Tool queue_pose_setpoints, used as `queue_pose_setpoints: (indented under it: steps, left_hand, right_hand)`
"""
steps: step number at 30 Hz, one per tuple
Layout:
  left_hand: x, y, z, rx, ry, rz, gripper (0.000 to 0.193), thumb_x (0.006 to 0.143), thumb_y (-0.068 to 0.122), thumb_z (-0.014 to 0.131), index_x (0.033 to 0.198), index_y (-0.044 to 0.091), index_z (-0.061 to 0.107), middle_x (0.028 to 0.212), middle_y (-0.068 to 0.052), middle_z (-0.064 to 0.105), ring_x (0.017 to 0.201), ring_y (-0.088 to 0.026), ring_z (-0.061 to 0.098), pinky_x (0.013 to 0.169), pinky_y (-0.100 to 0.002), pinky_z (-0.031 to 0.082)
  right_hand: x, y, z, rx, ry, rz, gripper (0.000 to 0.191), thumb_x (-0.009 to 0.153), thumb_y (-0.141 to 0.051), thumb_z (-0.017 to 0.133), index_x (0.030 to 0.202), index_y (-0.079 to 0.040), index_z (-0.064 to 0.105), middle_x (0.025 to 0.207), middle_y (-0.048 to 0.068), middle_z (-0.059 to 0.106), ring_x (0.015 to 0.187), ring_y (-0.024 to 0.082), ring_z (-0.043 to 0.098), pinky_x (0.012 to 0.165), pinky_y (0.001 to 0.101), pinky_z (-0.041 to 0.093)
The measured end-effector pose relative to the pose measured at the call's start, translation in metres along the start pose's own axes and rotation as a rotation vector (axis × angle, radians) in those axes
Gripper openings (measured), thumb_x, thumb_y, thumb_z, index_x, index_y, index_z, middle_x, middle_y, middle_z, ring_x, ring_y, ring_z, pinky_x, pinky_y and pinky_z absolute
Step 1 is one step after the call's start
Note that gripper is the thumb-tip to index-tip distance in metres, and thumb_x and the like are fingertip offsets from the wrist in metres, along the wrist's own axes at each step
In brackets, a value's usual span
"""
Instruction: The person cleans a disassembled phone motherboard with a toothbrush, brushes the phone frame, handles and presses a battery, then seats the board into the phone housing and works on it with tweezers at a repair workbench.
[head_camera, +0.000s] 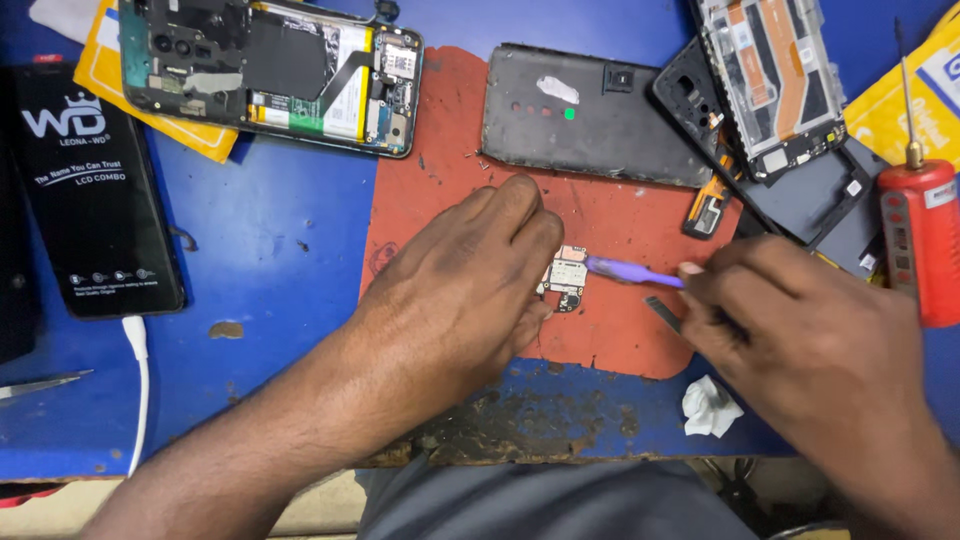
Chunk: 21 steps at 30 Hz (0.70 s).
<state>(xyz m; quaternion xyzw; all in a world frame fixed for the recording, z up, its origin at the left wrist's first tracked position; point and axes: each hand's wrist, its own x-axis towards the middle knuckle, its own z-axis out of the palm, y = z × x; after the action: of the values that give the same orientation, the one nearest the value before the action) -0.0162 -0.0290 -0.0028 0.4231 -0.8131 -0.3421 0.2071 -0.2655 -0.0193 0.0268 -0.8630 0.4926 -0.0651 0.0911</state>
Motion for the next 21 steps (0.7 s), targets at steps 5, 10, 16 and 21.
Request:
queue_pose_setpoints:
  steps: [5, 10, 16, 21]
  left_hand:
    - [0.0, 0.002, 0.001, 0.008, 0.001, -0.009, 0.033, 0.08, 0.012, 0.078, 0.101, -0.002, 0.057, 0.104, -0.016, 0.053, 0.097, -0.033, 0.057, 0.084, -0.045, 0.048]
    - [0.001, 0.0, 0.0, 0.028, -0.009, 0.017, 0.038, 0.077, 0.012, 0.081, 0.102, -0.003, 0.056, 0.105, -0.017, 0.052, 0.098, -0.032, 0.057, 0.085, -0.044, 0.049]
    - [0.002, 0.001, 0.0, 0.018, 0.002, -0.002, 0.038, 0.075, 0.013, 0.081, 0.102, -0.002, 0.057, 0.105, -0.016, 0.052, 0.098, -0.033, 0.058, 0.084, -0.045, 0.048]
    - [0.002, 0.0, -0.001, -0.009, -0.004, 0.001, 0.035, 0.078, 0.01, 0.079, 0.102, -0.001, 0.056, 0.104, -0.016, 0.052, 0.099, -0.034, 0.058, 0.084, -0.044, 0.049]
  right_hand:
    - [-0.014, 0.007, 0.017, 0.062, 0.031, -0.067, 0.014, 0.081, -0.012, 0.08, 0.093, -0.008, 0.074, 0.093, 0.003, 0.068, 0.076, 0.022, 0.069, 0.066, 0.0345, 0.056]
    - [-0.012, 0.009, 0.005, 0.026, 0.009, 0.042, 0.012, 0.082, -0.015, 0.081, 0.087, -0.009, 0.072, 0.093, 0.003, 0.069, 0.072, 0.021, 0.068, 0.061, 0.0339, 0.053]
    - [-0.002, 0.002, 0.007, 0.066, 0.036, -0.061, 0.012, 0.078, -0.015, 0.08, 0.086, -0.008, 0.073, 0.09, 0.004, 0.07, 0.071, 0.021, 0.069, 0.06, 0.0333, 0.054]
    - [0.003, 0.004, -0.006, 0.093, -0.013, 0.042, 0.013, 0.082, -0.017, 0.08, 0.082, -0.008, 0.071, 0.09, 0.003, 0.07, 0.071, 0.019, 0.068, 0.058, 0.033, 0.052]
